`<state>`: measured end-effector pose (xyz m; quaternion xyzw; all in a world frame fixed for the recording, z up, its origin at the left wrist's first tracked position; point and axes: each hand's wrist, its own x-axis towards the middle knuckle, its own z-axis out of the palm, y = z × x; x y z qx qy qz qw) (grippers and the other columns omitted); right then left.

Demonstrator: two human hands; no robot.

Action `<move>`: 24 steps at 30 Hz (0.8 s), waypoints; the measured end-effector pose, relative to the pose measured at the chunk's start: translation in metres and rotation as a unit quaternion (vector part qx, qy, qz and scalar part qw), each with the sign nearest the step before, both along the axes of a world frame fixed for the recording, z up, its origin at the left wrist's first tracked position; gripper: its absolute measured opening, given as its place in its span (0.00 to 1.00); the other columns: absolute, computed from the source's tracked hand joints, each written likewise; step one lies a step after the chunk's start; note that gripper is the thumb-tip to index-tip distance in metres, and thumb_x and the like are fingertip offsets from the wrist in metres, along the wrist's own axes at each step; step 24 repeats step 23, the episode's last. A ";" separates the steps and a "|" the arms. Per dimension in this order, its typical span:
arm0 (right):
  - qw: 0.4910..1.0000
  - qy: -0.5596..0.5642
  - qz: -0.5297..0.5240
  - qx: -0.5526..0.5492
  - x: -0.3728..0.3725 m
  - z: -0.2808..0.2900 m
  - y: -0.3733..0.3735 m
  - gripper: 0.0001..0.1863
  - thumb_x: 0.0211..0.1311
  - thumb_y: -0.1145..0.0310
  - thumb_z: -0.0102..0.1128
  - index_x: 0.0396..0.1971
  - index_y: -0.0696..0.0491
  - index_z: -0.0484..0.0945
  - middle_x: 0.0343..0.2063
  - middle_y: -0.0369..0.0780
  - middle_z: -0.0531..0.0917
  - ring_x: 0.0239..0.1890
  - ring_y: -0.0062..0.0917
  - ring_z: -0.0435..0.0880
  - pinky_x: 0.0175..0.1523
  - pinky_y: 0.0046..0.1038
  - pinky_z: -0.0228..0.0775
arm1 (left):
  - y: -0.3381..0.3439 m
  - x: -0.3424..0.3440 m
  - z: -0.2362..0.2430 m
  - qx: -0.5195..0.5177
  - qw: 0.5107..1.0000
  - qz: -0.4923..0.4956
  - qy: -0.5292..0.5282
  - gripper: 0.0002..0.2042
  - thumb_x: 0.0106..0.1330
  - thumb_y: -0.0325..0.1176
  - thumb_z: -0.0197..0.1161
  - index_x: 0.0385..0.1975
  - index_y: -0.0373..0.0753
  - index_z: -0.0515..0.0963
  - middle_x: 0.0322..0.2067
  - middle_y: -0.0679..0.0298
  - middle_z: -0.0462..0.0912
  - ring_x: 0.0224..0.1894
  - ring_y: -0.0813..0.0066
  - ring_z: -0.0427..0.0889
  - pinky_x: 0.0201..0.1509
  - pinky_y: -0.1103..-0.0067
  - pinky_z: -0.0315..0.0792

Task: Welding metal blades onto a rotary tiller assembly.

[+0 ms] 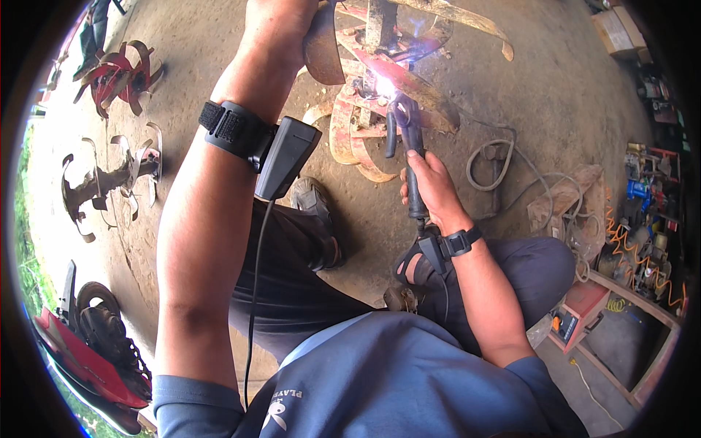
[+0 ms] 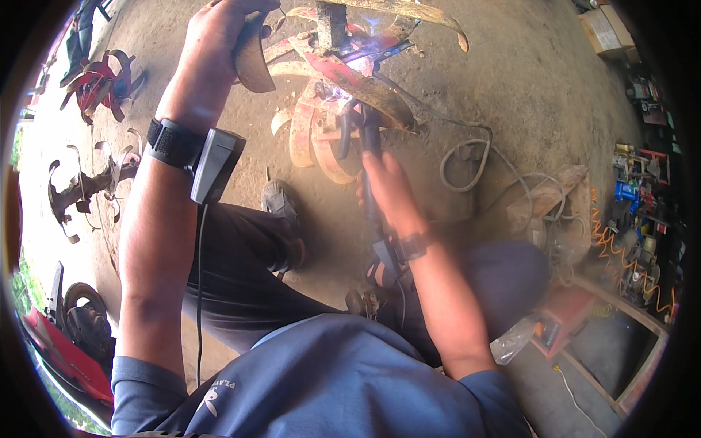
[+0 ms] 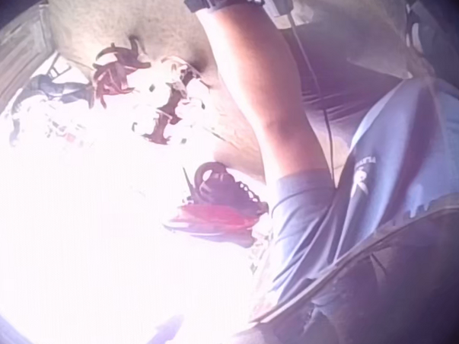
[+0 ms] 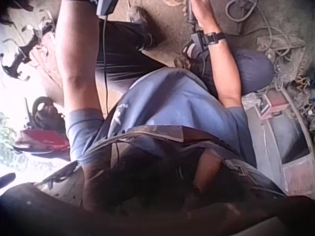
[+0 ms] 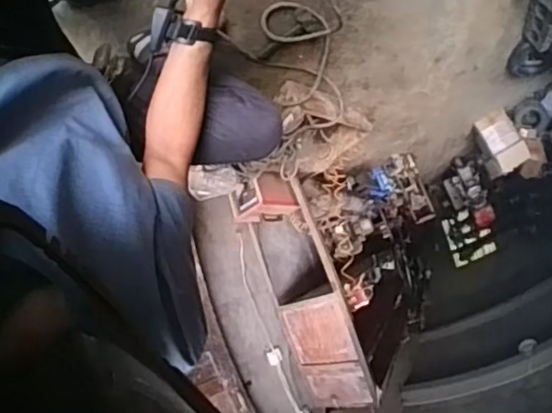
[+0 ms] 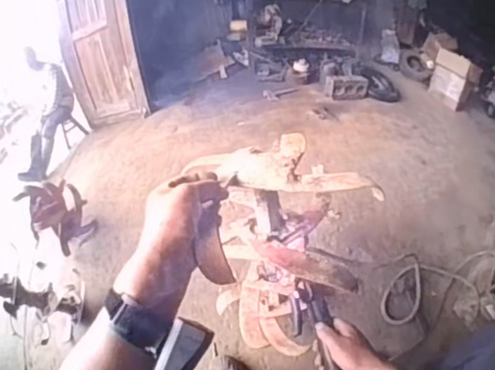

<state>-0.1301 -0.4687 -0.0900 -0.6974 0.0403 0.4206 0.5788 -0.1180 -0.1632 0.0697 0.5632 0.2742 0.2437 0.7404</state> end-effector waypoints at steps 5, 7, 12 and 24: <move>1.000 0.004 0.005 0.012 -0.001 0.000 0.000 0.17 0.82 0.52 0.58 0.45 0.53 0.73 0.28 0.37 0.82 0.22 0.21 0.82 0.25 0.27 0.78 | 0.000 -0.004 0.002 0.018 0.999 -0.024 -0.022 0.04 0.62 0.20 0.67 0.34 0.37 0.84 0.28 0.68 0.81 0.26 0.78 0.76 0.30 0.81 0.70; 1.000 -0.001 -0.001 0.005 -0.001 0.001 0.001 0.17 0.82 0.52 0.58 0.45 0.53 0.73 0.28 0.37 0.82 0.22 0.21 0.82 0.25 0.27 0.78 | -0.001 -0.004 0.005 0.016 1.000 -0.014 0.000 0.04 0.61 0.20 0.67 0.34 0.36 0.84 0.28 0.68 0.81 0.26 0.78 0.76 0.30 0.81 0.70; 1.000 -0.002 -0.004 0.009 0.000 0.002 0.001 0.17 0.82 0.52 0.58 0.45 0.53 0.73 0.28 0.37 0.82 0.22 0.21 0.83 0.25 0.27 0.78 | -0.004 -0.002 0.008 0.025 1.000 0.006 0.017 0.05 0.61 0.20 0.67 0.35 0.36 0.85 0.27 0.68 0.80 0.24 0.79 0.75 0.30 0.81 0.69; 0.999 0.007 -0.021 0.026 0.005 0.005 -0.003 0.17 0.81 0.52 0.59 0.45 0.52 0.73 0.29 0.37 0.83 0.22 0.21 0.83 0.24 0.27 0.78 | 0.009 0.006 -0.006 0.006 1.000 -0.013 -0.008 0.06 0.60 0.22 0.69 0.36 0.34 0.85 0.28 0.66 0.81 0.26 0.77 0.76 0.30 0.78 0.70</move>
